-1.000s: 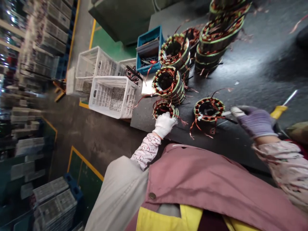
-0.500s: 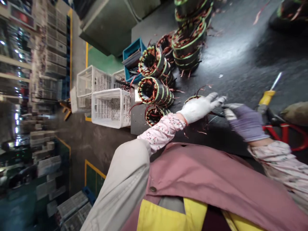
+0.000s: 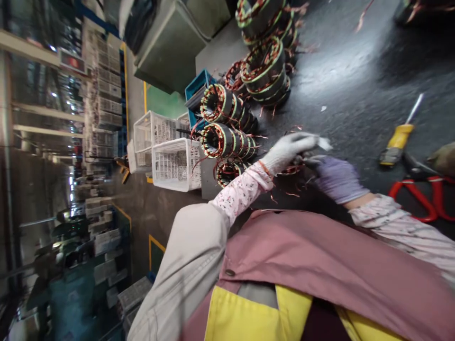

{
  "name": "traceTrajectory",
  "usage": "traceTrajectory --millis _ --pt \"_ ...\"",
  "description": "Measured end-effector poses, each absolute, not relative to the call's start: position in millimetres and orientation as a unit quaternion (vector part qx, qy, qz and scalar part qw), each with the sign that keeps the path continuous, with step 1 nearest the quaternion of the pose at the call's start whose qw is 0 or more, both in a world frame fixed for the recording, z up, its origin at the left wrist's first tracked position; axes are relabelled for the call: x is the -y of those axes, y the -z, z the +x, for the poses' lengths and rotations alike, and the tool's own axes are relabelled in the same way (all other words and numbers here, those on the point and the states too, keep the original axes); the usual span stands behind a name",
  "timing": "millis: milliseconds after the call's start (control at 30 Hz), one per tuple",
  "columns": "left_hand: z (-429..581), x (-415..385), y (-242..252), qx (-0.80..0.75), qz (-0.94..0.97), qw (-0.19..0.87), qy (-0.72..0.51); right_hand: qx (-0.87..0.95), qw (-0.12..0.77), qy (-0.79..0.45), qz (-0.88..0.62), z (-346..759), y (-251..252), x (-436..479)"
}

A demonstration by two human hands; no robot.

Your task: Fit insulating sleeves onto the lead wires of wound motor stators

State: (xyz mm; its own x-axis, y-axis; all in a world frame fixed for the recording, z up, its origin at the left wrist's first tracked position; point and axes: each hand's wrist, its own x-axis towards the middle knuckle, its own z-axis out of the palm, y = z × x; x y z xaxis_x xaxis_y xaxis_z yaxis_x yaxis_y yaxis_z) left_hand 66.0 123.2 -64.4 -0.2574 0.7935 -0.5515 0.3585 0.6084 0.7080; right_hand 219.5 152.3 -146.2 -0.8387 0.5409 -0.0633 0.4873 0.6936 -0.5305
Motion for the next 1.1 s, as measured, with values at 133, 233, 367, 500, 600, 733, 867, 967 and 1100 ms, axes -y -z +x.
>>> traceTrajectory --millis 133,233,367,500,600,733,867,967,1100 --pt "40 -93 69 -0.812 0.161 0.394 -0.400 0.964 0.049 -0.229 -0.128 201 122 -146" --pt "31 -73 79 -0.822 0.131 0.396 -0.388 0.971 -0.005 -0.230 -0.060 172 112 -138" --pt "30 -55 91 -0.841 0.171 0.394 -0.329 0.967 -0.015 -0.227 -0.117 157 118 -140" --pt "32 -41 80 -0.844 0.401 0.324 -0.148 0.958 0.015 -0.221 -0.184 181 131 -146" --pt "40 -41 64 -0.795 0.540 0.274 0.026 0.948 0.132 -0.201 -0.210 203 142 -143" --pt "48 -67 61 -0.722 0.614 0.290 0.133 0.954 0.153 -0.157 -0.206 211 153 -133" --pt "37 -97 68 -0.690 0.622 0.342 0.142 0.950 0.129 -0.180 -0.221 203 155 -124" --pt "27 -108 69 -0.653 0.624 0.399 0.158 0.946 0.155 -0.188 -0.213 201 157 -123" --pt "26 -111 68 -0.633 0.641 0.403 0.161 0.945 0.169 -0.188 -0.209 202 162 -122"
